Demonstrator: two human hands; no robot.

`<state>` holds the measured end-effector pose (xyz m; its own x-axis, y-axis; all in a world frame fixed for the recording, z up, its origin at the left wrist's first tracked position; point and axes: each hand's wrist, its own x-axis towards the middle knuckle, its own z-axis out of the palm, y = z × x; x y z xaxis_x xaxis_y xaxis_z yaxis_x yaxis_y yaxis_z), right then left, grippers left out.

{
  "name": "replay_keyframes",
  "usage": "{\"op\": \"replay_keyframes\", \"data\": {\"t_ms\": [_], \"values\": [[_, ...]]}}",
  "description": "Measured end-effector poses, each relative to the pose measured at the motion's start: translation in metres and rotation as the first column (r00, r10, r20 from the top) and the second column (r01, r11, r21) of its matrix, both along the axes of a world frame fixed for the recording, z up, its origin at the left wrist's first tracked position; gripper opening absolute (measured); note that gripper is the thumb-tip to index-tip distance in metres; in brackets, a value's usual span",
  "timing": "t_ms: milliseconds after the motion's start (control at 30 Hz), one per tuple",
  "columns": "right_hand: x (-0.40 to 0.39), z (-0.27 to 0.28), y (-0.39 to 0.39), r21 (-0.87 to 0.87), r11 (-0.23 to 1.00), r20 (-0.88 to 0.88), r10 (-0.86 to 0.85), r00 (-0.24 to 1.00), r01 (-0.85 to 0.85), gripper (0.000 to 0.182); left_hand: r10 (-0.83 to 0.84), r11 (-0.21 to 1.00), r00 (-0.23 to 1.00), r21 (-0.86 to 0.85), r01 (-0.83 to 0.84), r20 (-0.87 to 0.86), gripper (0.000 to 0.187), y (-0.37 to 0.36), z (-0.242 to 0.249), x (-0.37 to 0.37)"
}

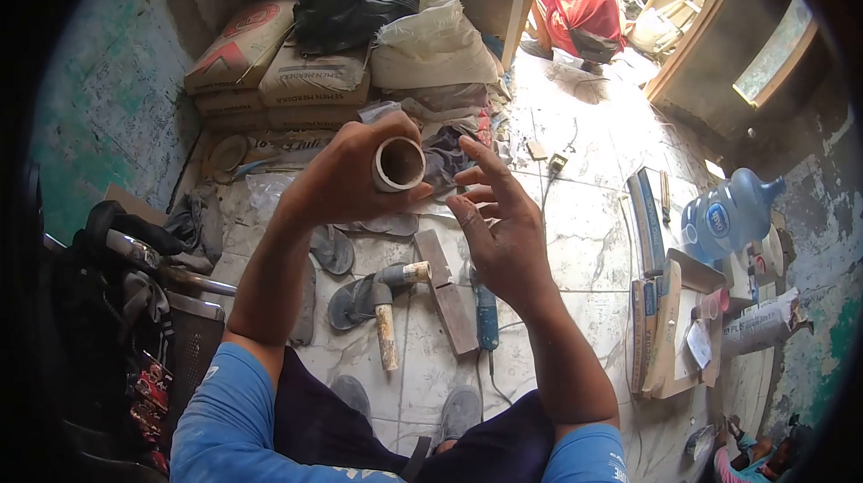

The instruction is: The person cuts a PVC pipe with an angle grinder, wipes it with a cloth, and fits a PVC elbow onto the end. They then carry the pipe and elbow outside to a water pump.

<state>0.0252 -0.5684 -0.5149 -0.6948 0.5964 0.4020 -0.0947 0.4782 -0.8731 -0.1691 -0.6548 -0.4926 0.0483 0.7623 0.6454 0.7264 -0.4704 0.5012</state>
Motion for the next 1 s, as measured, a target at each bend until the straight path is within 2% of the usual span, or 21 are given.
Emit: {"op": "replay_keyframes", "data": {"t_ms": [33, 67, 133, 200, 267, 300, 367, 400, 467, 533, 600, 633, 667, 733, 767, 800, 900, 1000], "values": [[-0.002, -0.005, 0.001, 0.024, 1.0, 0.06, -0.006, 0.998, 0.005, 0.049, 0.05, 0.998, 0.997, 0.042, -0.053, 0.064, 0.041, -0.002, 0.003, -0.007], [-0.004, -0.012, 0.001, 0.042, 0.999, 0.119, -0.011, 0.993, 0.006, 0.05, 0.068, 0.997, 0.996, 0.024, -0.069, 0.059, 0.041, -0.005, 0.008, -0.015], [-0.008, -0.032, 0.009, 0.087, 0.996, 0.215, 0.008, 0.977, -0.028, 0.055, 0.164, 0.948, 0.94, 0.217, -0.235, 0.299, 0.037, -0.015, 0.018, -0.034], [-0.011, -0.047, 0.009, 0.04, 0.998, 0.291, 0.035, 0.956, -0.049, 0.064, 0.116, 0.936, 0.863, 0.236, -0.26, 0.492, 0.032, -0.034, 0.032, -0.048], [-0.016, -0.069, 0.012, 0.06, 0.991, 0.341, 0.096, 0.935, -0.124, 0.072, 0.11, 0.926, 0.784, 0.223, -0.303, 0.611, 0.031, -0.052, 0.038, -0.064], [-0.015, -0.072, 0.012, 0.088, 0.981, 0.453, 0.115, 0.884, -0.173, 0.082, 0.114, 0.933, 0.784, 0.205, -0.295, 0.61, 0.031, -0.058, 0.039, -0.072], [-0.017, -0.099, 0.015, 0.138, 0.949, 0.551, 0.164, 0.818, -0.283, 0.091, 0.111, 0.888, 0.584, 0.183, -0.421, 0.804, 0.04, -0.064, 0.039, -0.085], [-0.017, -0.11, 0.016, 0.146, 0.929, 0.583, 0.197, 0.788, -0.34, 0.093, 0.11, 0.895, 0.584, 0.176, -0.41, 0.804, 0.04, -0.064, 0.037, -0.092], [-0.015, -0.126, 0.018, 0.082, 0.925, 0.599, 0.252, 0.76, -0.371, 0.094, 0.064, 0.847, 0.389, 0.156, -0.508, 0.919, 0.04, -0.064, 0.028, -0.107], [-0.014, -0.126, 0.022, 0.025, 0.914, 0.611, 0.306, 0.73, -0.405, 0.094, 0.05, 0.86, 0.35, 0.138, -0.492, 0.935, 0.044, -0.064, 0.018, -0.123], [-0.013, -0.119, 0.027, -0.079, 0.93, 0.629, 0.326, 0.706, -0.359, 0.09, 0.045, 0.833, 0.21, 0.079, -0.548, 0.977, 0.049, -0.062, 0.005, -0.14], [-0.011, -0.121, 0.029, -0.039, 0.949, 0.567, 0.28, 0.774, -0.314, 0.083, 0.041, 0.835, 0.209, 0.082, -0.544, 0.977, 0.049, -0.06, -0.001, -0.147], [-0.01, -0.115, 0.029, -0.035, 0.95, 0.57, 0.275, 0.775, -0.311, 0.083, 0.041, 0.83, 0.186, 0.07, -0.553, 0.982, 0.051, -0.058, -0.008, -0.154], [-0.009, -0.097, 0.027, 0.101, 0.974, 0.705, 0.075, 0.705, -0.205, 0.076, 0.037, 0.827, 0.16, 0.059, -0.559, 0.986, 0.053, -0.054, -0.021, -0.166], [-0.007, -0.104, 0.026, 0.255, 0.955, 0.649, -0.054, 0.759, -0.15, 0.068, 0.029, 0.827, 0.086, 0.024, -0.561, 0.996, 0.054, -0.051, -0.025, -0.171], [-0.006, -0.106, 0.028, 0.258, 0.955, 0.649, -0.059, 0.759, -0.147, 0.068, 0.022, 0.829, 0.013, -0.011, -0.56, 1.0, 0.055, -0.048, -0.031, -0.175], [-0.005, -0.106, 0.032, 0.303, 0.953, 0.641, -0.18, 0.746, -0.03, 0.049, 0.015, 0.832, -0.061, -0.046, -0.553, 0.998, 0.055, -0.036, -0.049, -0.18], [0.003, -0.107, 0.046, 0.22, 0.971, 0.701, -0.096, 0.707, -0.087, 0.046, 0.028, 0.81, -0.071, -0.064, -0.582, 0.997, 0.052, -0.029, -0.058, -0.18]]}}
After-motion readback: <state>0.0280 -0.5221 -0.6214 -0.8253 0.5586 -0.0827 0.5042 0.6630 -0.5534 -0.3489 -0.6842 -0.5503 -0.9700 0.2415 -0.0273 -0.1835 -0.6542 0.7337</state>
